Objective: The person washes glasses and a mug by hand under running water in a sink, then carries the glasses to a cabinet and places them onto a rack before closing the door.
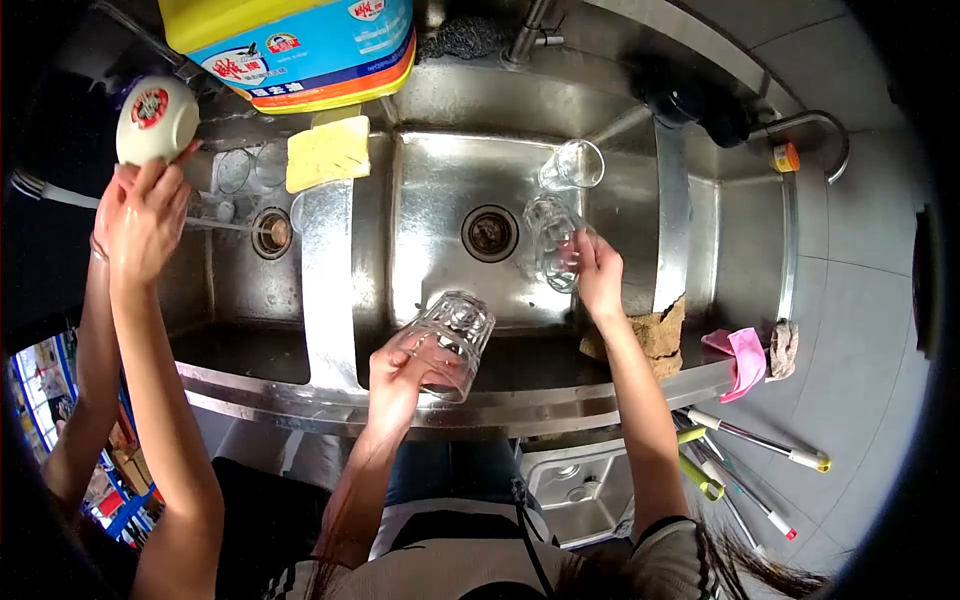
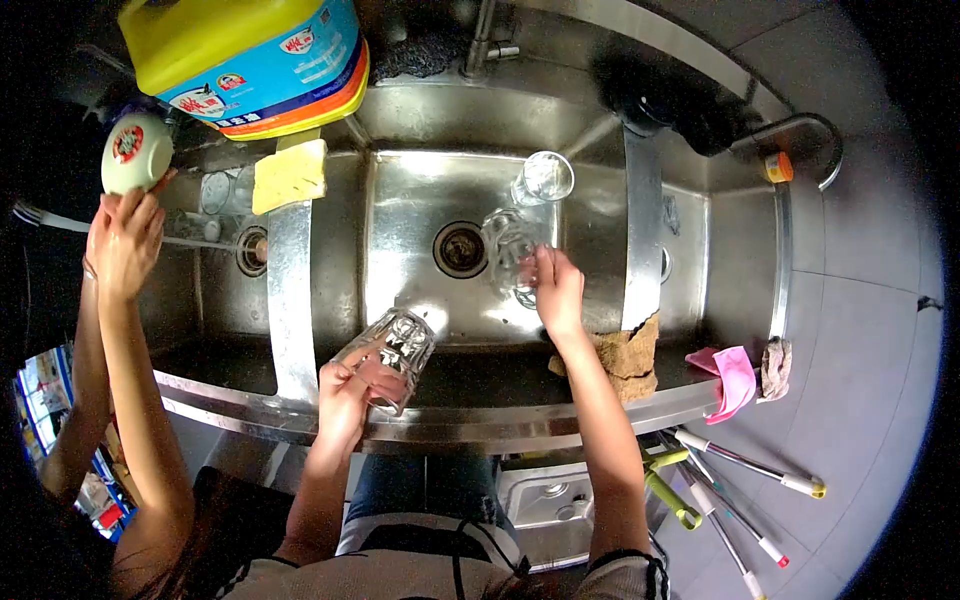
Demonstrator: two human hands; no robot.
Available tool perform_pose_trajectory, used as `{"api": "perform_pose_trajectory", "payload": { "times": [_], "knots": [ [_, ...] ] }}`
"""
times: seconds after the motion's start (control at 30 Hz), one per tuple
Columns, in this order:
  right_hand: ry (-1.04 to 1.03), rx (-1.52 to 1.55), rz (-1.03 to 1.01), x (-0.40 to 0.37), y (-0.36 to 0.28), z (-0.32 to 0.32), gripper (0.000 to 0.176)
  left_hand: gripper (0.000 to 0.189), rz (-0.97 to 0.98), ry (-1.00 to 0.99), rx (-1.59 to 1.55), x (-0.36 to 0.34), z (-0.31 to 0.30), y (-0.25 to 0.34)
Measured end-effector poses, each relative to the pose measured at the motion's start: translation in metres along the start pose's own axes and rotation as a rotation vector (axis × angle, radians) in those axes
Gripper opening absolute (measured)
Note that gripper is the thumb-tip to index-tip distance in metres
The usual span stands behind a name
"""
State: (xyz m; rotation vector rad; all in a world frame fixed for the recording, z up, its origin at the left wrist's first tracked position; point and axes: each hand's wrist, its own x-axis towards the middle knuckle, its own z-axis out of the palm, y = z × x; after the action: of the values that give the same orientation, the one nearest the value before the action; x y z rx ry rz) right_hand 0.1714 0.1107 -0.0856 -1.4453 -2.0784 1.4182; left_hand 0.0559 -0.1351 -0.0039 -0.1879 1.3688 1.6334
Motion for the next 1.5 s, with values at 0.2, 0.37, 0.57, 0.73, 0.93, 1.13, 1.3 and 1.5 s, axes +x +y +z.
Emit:
{"api": "perform_pose_trajectory", "payload": {
  "times": [0.2,0.37,0.57,0.73,0.93,1.13,1.3,1.5],
  "knots": [
    [-0.322,0.602,0.003,-0.038,-0.028,-0.019,0.023,0.039,0.068,-0.106,-0.095,0.003,0.008,0.002],
    [-0.353,0.665,0.056,-0.032,-0.042,-0.020,0.013,0.039,0.108,-0.121,-0.012,0.004,0.006,0.007],
    [-0.160,0.145,-0.186,0.029,-0.081,-0.019,0.021,0.036,0.112,-0.061,0.000,0.003,0.002,0.005],
    [-0.012,-0.193,-0.971,0.116,-0.139,-0.027,0.023,0.035,0.132,-0.074,0.026,0.002,-0.003,0.001],
    [-0.179,-0.418,-0.729,0.174,-0.176,-0.032,0.034,0.036,0.112,-0.024,0.044,-0.001,-0.004,0.008],
    [-0.235,-0.612,-0.671,0.189,-0.180,-0.030,0.039,0.037,0.132,-0.023,0.021,-0.001,-0.006,0.010],
    [-0.152,-0.599,-0.832,0.197,-0.161,-0.025,0.036,0.038,0.109,0.001,0.021,0.003,-0.004,0.007],
    [-0.132,-0.614,-0.810,0.179,-0.169,-0.026,0.023,0.038,0.119,-0.020,0.038,0.003,-0.004,0.006]
  ]
}}
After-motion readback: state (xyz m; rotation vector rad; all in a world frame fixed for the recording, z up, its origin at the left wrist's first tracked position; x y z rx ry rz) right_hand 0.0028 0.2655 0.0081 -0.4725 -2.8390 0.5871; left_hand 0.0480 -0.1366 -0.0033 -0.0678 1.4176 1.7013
